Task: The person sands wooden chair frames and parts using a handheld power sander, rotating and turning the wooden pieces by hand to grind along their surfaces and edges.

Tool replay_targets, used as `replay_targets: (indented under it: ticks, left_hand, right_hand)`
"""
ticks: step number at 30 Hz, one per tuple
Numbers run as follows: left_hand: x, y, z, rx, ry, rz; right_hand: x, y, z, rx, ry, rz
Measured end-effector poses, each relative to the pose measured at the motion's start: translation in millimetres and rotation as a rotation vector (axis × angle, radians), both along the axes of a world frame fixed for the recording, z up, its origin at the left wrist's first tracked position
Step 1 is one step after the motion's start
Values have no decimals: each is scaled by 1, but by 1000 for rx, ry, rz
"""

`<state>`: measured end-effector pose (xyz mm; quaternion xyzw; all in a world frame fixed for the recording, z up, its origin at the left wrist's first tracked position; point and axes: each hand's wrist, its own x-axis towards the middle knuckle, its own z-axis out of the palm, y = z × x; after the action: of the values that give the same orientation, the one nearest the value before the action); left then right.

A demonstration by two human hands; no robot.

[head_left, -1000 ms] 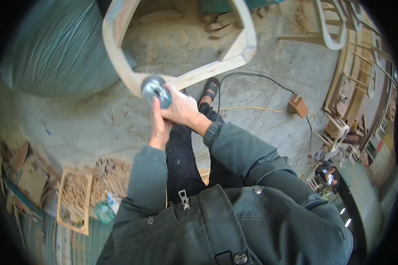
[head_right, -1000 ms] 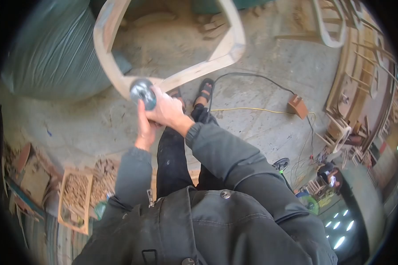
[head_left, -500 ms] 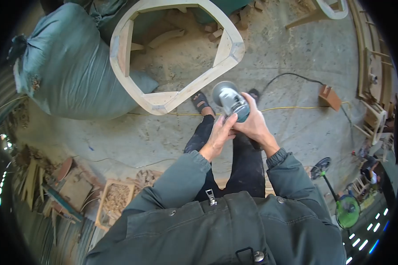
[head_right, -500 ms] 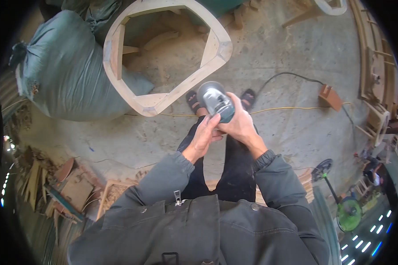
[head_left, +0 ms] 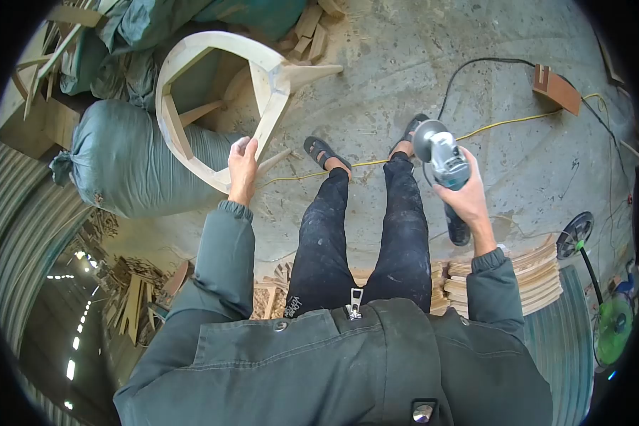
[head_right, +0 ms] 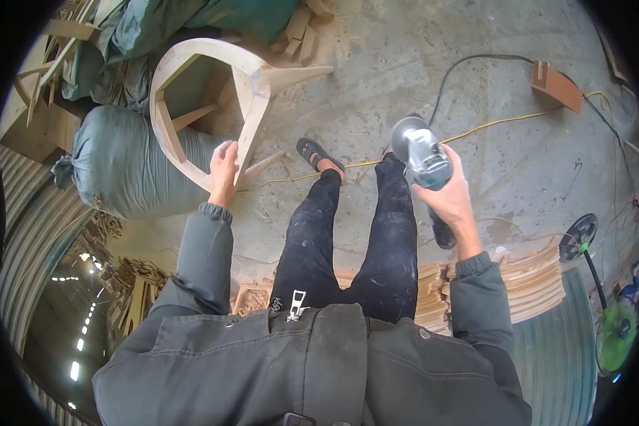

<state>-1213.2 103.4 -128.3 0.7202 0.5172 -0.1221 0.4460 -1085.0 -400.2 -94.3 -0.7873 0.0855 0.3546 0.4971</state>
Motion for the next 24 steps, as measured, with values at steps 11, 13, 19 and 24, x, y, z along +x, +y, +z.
replay_targets:
  ticks: [11, 13, 19, 24]
  left_hand:
    - [124, 20, -77, -45, 98, -83]
    - [115, 19, -115, 60, 22, -170]
    - [105, 12, -122, -53, -163, -88]
    - [99, 18, -125, 20, -131, -169]
  right_hand:
    - [30, 6, -103, 467, 349, -318]
    - [45, 50, -120, 465, 353, -171]
    - [73, 190, -148, 655, 414, -198]
    - [113, 265, -163, 832, 549, 4]
